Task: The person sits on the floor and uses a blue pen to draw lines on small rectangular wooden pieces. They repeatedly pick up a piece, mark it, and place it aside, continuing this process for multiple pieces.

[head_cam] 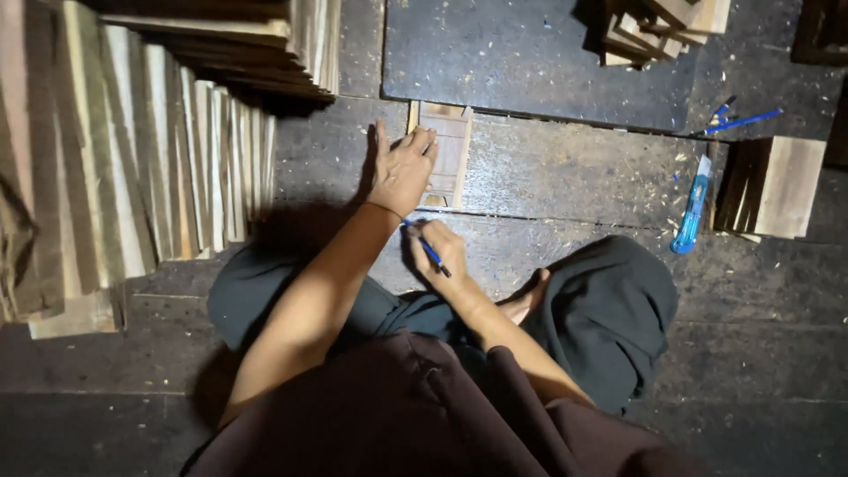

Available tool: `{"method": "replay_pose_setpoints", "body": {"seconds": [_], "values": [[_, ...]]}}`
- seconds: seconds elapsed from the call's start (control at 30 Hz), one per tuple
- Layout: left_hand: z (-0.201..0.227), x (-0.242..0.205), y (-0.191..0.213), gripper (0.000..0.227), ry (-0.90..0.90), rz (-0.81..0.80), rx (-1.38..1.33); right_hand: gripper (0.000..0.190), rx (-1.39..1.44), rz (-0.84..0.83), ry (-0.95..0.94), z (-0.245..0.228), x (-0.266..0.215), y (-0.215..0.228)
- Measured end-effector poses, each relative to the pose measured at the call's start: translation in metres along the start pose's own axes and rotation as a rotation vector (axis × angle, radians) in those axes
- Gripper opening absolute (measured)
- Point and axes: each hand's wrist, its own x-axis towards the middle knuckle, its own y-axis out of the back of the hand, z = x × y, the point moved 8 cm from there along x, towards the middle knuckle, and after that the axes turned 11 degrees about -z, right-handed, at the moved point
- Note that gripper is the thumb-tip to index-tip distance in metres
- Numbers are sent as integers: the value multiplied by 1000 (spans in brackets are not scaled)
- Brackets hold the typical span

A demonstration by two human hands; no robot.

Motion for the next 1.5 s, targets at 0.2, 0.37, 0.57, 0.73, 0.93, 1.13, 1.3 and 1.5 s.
{"method": "replay_pose_setpoints", "body": {"seconds": [0.2,0.37,0.57,0.73,0.93,1.13,1.3,1.5], "values": [[-2,3,-14,74,17,23,12,13,-134,63,3,-11,6,40],[4,-6,0,74,24,3,-25,9,-205,56,90,4,6,32],[2,-7,-15,74,47,-40,-34,12,-442,-53,151,8,1,19],[-1,-2,-12,75,46,-78,-21,20,-515,-50,90,18,-1,31],[6,-21,11,73,33,-66,-60,5,-562,-33,-22,-4,-4,48],[-3,-64,23,49,-176,402,-202,31,-421,20,-289,7,31,75],[-16,-80,46,47,207,663,-665,85,-397,-158,-626,0,74,50],[-24,-58,-27,64,317,756,-721,76,-553,141,-708,72,13,75]]}}
